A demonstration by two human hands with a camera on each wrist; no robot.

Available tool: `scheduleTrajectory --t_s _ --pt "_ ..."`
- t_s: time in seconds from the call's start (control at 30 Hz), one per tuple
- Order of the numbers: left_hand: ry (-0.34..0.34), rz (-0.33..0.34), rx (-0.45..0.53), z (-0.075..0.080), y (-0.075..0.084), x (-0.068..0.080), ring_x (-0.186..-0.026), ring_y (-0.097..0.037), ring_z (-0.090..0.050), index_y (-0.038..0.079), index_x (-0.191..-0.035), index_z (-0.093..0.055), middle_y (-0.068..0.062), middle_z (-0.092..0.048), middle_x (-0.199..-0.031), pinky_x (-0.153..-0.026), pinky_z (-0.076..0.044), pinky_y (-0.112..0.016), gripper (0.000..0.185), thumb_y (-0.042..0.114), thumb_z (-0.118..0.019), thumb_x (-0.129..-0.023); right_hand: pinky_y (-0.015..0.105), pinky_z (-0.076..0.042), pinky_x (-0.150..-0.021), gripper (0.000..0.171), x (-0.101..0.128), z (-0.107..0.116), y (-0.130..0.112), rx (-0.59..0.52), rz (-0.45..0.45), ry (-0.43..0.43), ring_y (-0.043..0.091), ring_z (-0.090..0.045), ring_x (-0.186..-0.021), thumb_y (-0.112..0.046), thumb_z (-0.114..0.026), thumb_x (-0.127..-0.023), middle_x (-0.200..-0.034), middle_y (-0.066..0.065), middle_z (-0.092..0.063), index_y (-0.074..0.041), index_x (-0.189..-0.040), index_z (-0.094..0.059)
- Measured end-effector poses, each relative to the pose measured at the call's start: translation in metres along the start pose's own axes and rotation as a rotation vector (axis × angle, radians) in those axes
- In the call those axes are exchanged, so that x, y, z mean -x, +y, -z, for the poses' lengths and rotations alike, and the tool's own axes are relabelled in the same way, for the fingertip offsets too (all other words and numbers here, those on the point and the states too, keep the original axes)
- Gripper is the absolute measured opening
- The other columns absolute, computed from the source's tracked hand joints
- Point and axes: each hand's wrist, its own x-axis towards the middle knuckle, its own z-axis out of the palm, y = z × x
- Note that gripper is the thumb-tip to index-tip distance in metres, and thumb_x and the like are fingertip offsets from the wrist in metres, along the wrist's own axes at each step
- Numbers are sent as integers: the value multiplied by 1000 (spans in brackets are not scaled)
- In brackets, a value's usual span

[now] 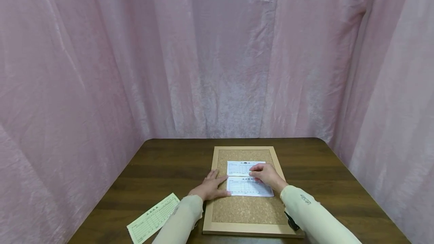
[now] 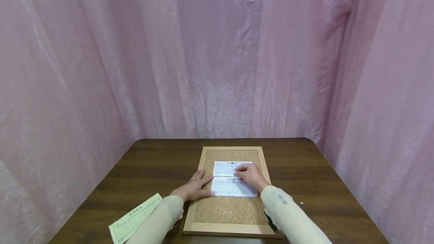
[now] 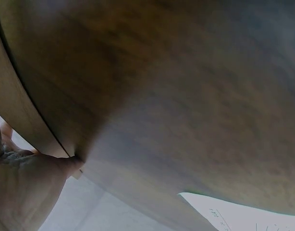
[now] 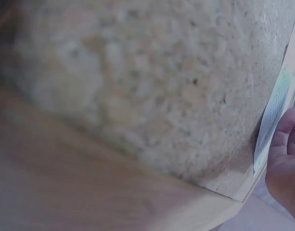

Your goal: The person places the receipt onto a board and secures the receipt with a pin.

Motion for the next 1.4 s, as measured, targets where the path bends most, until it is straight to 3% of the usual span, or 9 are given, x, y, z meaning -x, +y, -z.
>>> scheduleTrajectory --t_s 0.2,0.87,1.4 --pt "1 0 -21 -1 2 -1 -150 -37 -6 23 -153 -42 -18 -13 -163 -112 -22 -63 79 58 -67 -87 27 -47 -57 5 -1 -2 -1 36 -20 2 13 -57 -64 -10 -74 -90 -77 4 -65 -7 -93 -74" --pt "2 -8 -37 3 6 1 -150 -39 -7 20 -152 -43 -21 -15 -162 -112 -22 -62 79 57 -69 -87 26 -43 -58 5 -2 -11 6 168 48 -17 13 -54 -64 -10 -78 -85 -73 0 -60 -9 -90 -77" --pt "-5 -6 -49 4 6 1 -150 -39 -8 20 -153 -43 -20 -15 -163 -112 -22 -62 78 56 -68 -88 29 -42 -66 4 -3 -15 5 278 83 0 15 -53 -73 -12 -80 -83 -83 -1 -66 -11 -87 -79"
